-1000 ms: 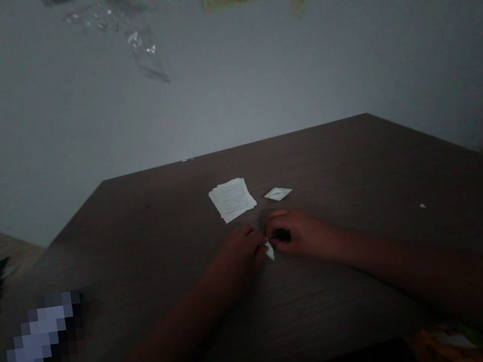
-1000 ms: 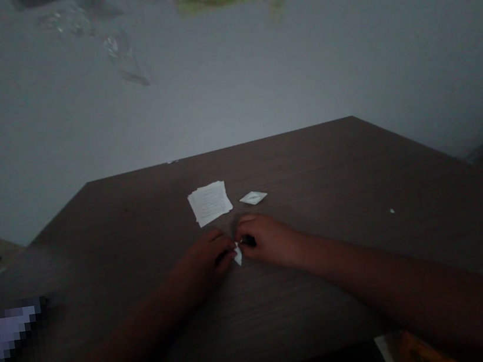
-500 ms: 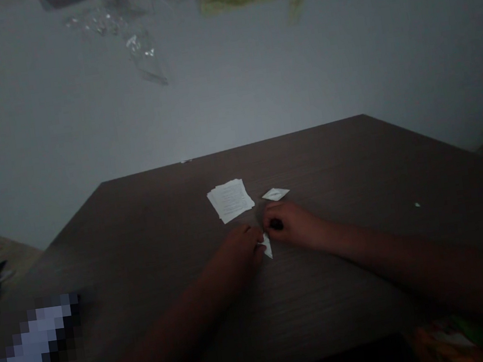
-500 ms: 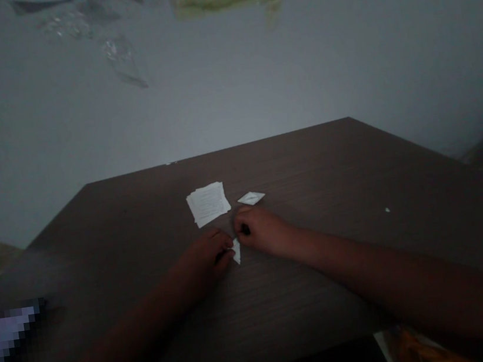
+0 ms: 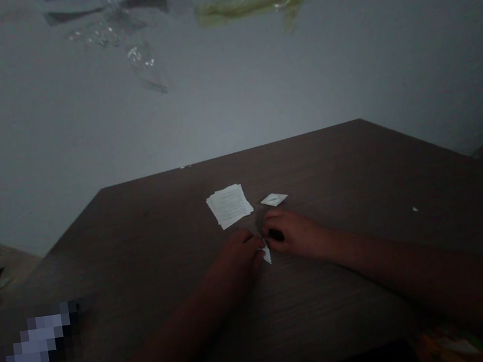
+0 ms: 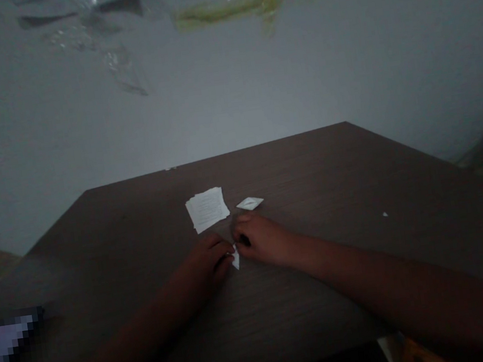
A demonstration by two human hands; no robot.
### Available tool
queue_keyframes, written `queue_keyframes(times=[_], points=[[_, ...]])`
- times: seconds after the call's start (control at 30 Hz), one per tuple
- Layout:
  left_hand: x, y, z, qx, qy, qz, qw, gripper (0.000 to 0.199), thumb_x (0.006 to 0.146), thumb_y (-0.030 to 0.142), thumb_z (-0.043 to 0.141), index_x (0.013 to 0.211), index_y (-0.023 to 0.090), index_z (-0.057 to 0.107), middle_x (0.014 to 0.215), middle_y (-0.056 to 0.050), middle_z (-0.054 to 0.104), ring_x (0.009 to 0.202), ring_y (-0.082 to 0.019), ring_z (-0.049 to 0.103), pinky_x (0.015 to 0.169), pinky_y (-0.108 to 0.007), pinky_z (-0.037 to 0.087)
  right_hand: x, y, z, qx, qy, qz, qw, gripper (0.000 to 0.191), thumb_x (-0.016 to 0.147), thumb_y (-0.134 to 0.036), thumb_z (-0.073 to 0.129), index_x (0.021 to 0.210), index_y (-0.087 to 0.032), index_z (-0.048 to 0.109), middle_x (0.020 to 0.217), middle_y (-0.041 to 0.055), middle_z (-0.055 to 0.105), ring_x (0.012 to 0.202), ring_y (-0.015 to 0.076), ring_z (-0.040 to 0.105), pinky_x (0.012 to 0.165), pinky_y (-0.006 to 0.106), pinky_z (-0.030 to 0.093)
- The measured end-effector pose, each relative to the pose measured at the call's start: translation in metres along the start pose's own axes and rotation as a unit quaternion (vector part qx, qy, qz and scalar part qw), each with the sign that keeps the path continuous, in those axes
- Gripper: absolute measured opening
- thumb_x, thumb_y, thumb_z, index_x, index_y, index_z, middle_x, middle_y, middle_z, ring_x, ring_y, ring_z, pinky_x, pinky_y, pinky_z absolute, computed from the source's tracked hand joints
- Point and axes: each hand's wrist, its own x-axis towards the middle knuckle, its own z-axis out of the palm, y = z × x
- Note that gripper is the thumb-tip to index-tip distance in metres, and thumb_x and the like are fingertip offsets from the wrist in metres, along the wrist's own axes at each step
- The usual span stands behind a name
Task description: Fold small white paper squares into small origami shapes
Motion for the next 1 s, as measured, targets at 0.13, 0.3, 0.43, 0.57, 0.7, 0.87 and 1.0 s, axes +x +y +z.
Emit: queue_keyframes(times=[0.13,0.3,0.43,0.57,0.7,0.87,1.0], points=[[0.0,0.001,0.001,0.042,-0.003,0.008,0.999,0.026,0.115,0.012,0.062,0.117,0.023,0.085,0.128,-0.011,0.084,0.121,-0.033,0.079,0.113,-0.048,0.066,-0.005,-0.002,-0.002,0.006,-0.002,-0.009,1.0,0.019,0.099,-0.011,0.088,0.097,-0.025,0.076,0.109,0.004,0.078,0.104,0.0247,0.073,0.097,0.039,0.061],[-0.001,0.008,0.0,0.05,0.003,0.008,0.999,0.022,0.112,0.01,0.069,0.115,0.023,0.087,0.128,-0.011,0.085,0.124,-0.035,0.08,0.117,-0.05,0.066,-0.007,-0.007,-0.002,0.009,-0.006,0.015,1.0,0.021,0.098,-0.011,0.09,0.094,-0.025,0.075,0.107,0.0038,0.077,0.103,0.025,0.073,0.095,0.039,0.06],[0.001,0.013,-0.003,0.028,-0.007,-0.009,1.0,0.017,0.112,0.011,0.075,0.111,0.022,0.087,0.13,-0.011,0.085,0.125,-0.034,0.082,0.118,-0.049,0.067,-0.004,-0.008,-0.002,0.001,-0.01,0.038,0.999,0.023,0.096,-0.007,0.087,0.093,-0.024,0.073,0.104,0.0029,0.076,0.1,0.024,0.071,0.093,0.037,0.057],[0.001,0.013,-0.004,0.021,-0.012,-0.01,1.0,0.013,0.11,0.013,0.08,0.112,0.023,0.087,0.131,-0.011,0.085,0.125,-0.033,0.083,0.12,-0.049,0.067,-0.004,-0.004,-0.001,-0.002,0.003,0.029,1.0,0.022,0.096,-0.004,0.082,0.098,-0.024,0.075,0.103,0.0022,0.076,0.098,0.0225,0.07,0.092,0.035,0.056],[0.0,0.018,-0.005,0.026,-0.013,-0.007,1.0,0.014,0.109,0.015,0.082,0.12,0.02,0.088,0.136,-0.014,0.084,0.13,-0.034,0.082,0.122,-0.054,0.068,-0.007,0.003,-0.003,0.008,0.001,0.006,1.0,0.02,0.098,-0.005,0.079,0.101,-0.024,0.079,0.106,0.0031,0.078,0.099,0.0225,0.071,0.091,0.035,0.057],[-0.001,0.028,-0.004,0.03,-0.017,-0.015,0.999,0.018,0.106,0.013,0.081,0.123,0.018,0.085,0.14,-0.016,0.083,0.133,-0.036,0.081,0.125,-0.054,0.068,-0.008,0.008,-0.005,-0.011,0.011,0.005,1.0,0.022,0.096,-0.004,0.075,0.098,-0.025,0.079,0.103,0.0041,0.078,0.096,0.0239,0.072,0.09,0.036,0.057],[-0.001,0.032,-0.003,0.034,-0.007,-0.021,0.999,0.025,0.106,0.008,0.074,0.127,0.017,0.082,0.142,-0.018,0.082,0.136,-0.038,0.079,0.127,-0.057,0.067,-0.01,0.003,-0.004,-0.024,0.019,0.005,1.0,0.019,0.099,-0.006,0.074,0.097,-0.025,0.076,0.105,0.0049,0.077,0.098,0.0242,0.071,0.091,0.037,0.058]])
